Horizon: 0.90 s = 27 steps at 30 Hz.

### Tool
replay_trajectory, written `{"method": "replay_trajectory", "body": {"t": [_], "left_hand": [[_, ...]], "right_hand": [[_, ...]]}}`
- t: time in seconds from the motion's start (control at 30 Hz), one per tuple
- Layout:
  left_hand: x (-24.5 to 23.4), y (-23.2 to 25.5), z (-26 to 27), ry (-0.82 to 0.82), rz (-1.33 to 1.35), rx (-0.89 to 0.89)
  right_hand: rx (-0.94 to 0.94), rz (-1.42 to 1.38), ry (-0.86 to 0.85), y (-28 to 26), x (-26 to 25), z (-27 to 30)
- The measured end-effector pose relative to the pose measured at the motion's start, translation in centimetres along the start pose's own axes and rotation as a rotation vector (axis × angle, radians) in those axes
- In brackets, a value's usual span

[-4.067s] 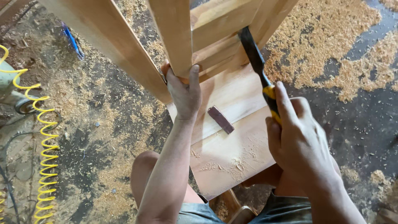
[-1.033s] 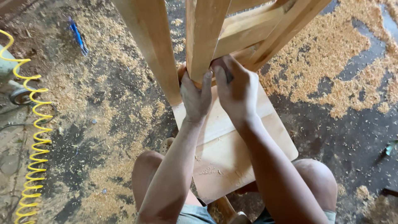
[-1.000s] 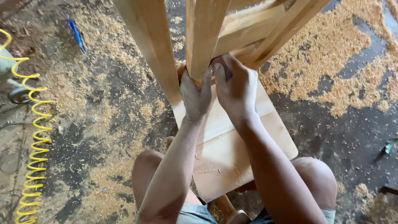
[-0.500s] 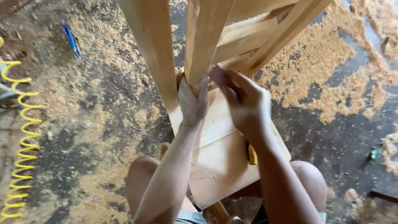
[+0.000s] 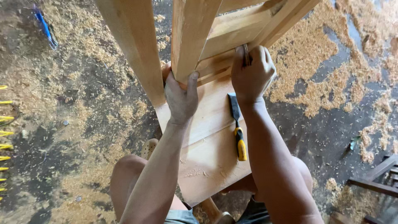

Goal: The person uses a chisel to remove wood from a chair frame. They also rub the wood with sandpaper.

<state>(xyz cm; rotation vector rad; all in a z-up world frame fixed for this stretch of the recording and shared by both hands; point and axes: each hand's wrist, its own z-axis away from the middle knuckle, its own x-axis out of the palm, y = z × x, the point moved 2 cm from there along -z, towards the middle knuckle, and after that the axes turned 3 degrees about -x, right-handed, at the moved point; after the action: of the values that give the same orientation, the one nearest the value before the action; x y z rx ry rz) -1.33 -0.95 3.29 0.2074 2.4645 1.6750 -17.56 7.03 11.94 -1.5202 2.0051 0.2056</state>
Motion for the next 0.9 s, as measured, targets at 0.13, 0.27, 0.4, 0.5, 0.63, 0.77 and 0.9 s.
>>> {"method": "replay_trajectory", "body": {"t": [0.13, 0.27, 0.4, 0.5, 0.63, 0.77, 0.9], "left_hand": [[0.0, 0.1, -1.1, -0.025, -0.008, -0.016], [-0.6, 0.1, -0.4, -0.093, 0.082, -0.208], [-0.1, 0.8, -0.9, -0.060, 0.077, -0.183], [-0.3, 1.0, -0.5, -0.026, -0.011, -0.021], [0.0, 0.2, -0.5, -0.044, 0.069, -0.090], [-0.3, 0.0, -0.8, 0.038, -0.083, 0.053], [-0.4, 0.1, -0.6, 0.047, -0.070, 0.064]], "right_hand": [[0.050, 0.003, -0.065, 0.6, 0.2, -0.4], [-0.139, 0.011, -0.036, -0.9, 0.0, -1.4], [0.071, -0.104, -0.050, -2.0, -1.6, -3.0], [0.077, -0.097, -0.024, -1.7, -1.6, -2.2], [-0.029, -0.020, -0.030, 0.8, -0.2, -0.4], [0.012, -0.080, -0.042, 1.0, -0.5, 0.2], [0.019, -0.034, -0.020, -0.5, -0.8, -0.8]]}}
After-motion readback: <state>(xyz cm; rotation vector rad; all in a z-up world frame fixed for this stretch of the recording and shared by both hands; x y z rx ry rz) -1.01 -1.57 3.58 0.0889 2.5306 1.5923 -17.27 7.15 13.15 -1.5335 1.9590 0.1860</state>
